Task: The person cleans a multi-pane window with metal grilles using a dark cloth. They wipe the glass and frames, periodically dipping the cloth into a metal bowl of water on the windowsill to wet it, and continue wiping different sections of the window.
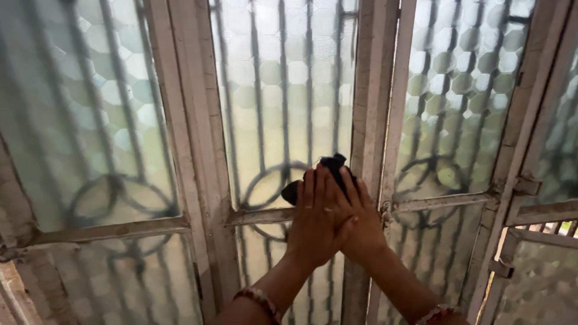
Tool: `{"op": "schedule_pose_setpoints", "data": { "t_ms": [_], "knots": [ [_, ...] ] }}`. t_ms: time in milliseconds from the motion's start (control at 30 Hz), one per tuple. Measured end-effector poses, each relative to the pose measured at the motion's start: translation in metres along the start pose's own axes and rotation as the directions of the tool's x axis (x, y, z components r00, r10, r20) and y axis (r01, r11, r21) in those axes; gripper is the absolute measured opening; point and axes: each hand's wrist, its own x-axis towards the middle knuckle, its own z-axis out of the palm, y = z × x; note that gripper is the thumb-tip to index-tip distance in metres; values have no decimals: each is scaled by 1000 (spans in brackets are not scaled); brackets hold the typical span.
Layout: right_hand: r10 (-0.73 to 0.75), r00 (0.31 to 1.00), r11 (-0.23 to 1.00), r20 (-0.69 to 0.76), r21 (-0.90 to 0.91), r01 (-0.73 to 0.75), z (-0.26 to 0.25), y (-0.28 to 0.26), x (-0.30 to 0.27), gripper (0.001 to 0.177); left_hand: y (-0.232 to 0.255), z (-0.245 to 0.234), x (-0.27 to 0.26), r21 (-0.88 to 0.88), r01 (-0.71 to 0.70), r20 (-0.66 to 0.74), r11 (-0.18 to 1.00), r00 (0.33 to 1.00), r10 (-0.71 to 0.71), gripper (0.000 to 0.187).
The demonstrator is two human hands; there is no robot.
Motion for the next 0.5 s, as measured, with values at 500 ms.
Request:
{"op": "schedule_pose_setpoints", "data": {
  "t_ms": [500],
  "knots": [
    [194, 981, 952, 6, -242, -187, -30, 39, 96, 85, -48, -36, 129, 242, -269, 119, 932, 962, 246, 86]
  ]
}}
